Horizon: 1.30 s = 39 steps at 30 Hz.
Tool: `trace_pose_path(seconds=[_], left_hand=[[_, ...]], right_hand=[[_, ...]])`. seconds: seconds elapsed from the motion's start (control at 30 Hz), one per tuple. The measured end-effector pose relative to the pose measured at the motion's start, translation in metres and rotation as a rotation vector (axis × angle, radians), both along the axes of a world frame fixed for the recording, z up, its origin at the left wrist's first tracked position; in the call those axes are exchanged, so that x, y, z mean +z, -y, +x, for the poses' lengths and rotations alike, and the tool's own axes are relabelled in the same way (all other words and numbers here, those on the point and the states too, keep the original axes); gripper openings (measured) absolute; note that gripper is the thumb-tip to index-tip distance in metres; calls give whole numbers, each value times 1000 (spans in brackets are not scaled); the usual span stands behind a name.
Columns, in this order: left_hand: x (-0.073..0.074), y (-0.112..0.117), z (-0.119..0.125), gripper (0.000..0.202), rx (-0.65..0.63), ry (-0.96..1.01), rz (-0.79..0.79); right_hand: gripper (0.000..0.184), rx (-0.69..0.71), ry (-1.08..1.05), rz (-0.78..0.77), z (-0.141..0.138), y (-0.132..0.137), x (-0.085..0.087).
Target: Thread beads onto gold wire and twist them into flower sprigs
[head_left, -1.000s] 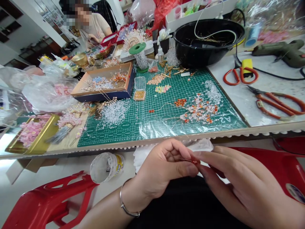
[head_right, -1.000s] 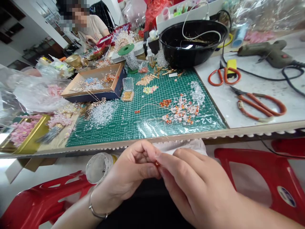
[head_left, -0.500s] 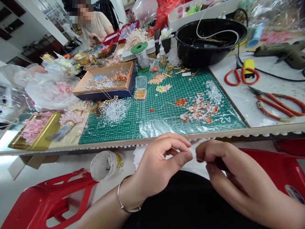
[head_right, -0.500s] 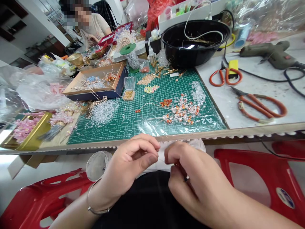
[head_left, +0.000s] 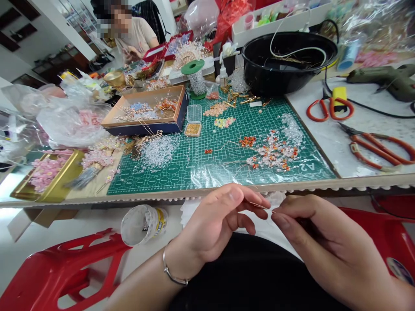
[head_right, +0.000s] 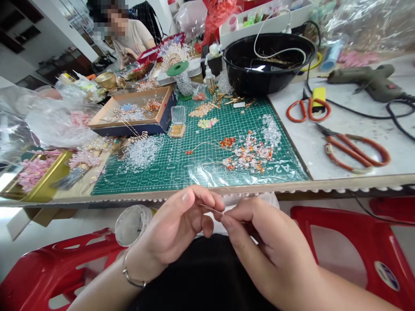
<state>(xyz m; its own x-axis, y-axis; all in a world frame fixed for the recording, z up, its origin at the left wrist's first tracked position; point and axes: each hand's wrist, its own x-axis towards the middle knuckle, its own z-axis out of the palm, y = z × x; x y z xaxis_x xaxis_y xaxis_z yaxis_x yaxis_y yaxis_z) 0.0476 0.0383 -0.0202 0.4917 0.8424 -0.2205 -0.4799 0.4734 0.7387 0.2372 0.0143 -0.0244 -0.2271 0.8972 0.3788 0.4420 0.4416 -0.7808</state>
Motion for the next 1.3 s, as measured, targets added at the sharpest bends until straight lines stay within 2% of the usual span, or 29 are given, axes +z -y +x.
trace_pose_path(seconds=[0.13,0.5,0.57,0.6,0.7,0.77,0.83,0.93,1.0,1.13,1.23,1.3], left_hand=[[-4,-1,2,26,-38,81,-84],[-6,1,2,32,-74,-57,-104],[-3,1,-1,30,-33,-146,6],[0,1,-3,28,1,-233,121],[10,-1,-6,19,89,-606,692],[17,-4,-5,12,101,-804,1050],[22,-9,-5,4,104,-912,1228],[28,-17,-10,7,147,-1020,1283],[31,-23,-19,11,224,-1085,1284],[37,-30,-43,14,383,-1199,1249],[42,-29,-55,14,486,-1211,1227],[45,-27,-58,15,488,-1213,1229]], right_hand=[[12,51,-42,-19,-4,-2,0],[11,49,-63,-53,-4,-1,-1],[11,14,-41,-49,-3,0,-4],[11,-4,-33,-50,-2,0,-5],[11,-7,-47,-68,1,2,-7],[11,19,-81,-96,2,1,-6],[13,37,-102,-148,5,0,-3],[18,54,-91,-282,15,-2,0],[24,64,-63,-392,27,-2,-2],[41,55,-54,-614,61,4,-19],[36,114,-140,-748,88,9,-34],[35,182,-127,-791,102,12,-43]])
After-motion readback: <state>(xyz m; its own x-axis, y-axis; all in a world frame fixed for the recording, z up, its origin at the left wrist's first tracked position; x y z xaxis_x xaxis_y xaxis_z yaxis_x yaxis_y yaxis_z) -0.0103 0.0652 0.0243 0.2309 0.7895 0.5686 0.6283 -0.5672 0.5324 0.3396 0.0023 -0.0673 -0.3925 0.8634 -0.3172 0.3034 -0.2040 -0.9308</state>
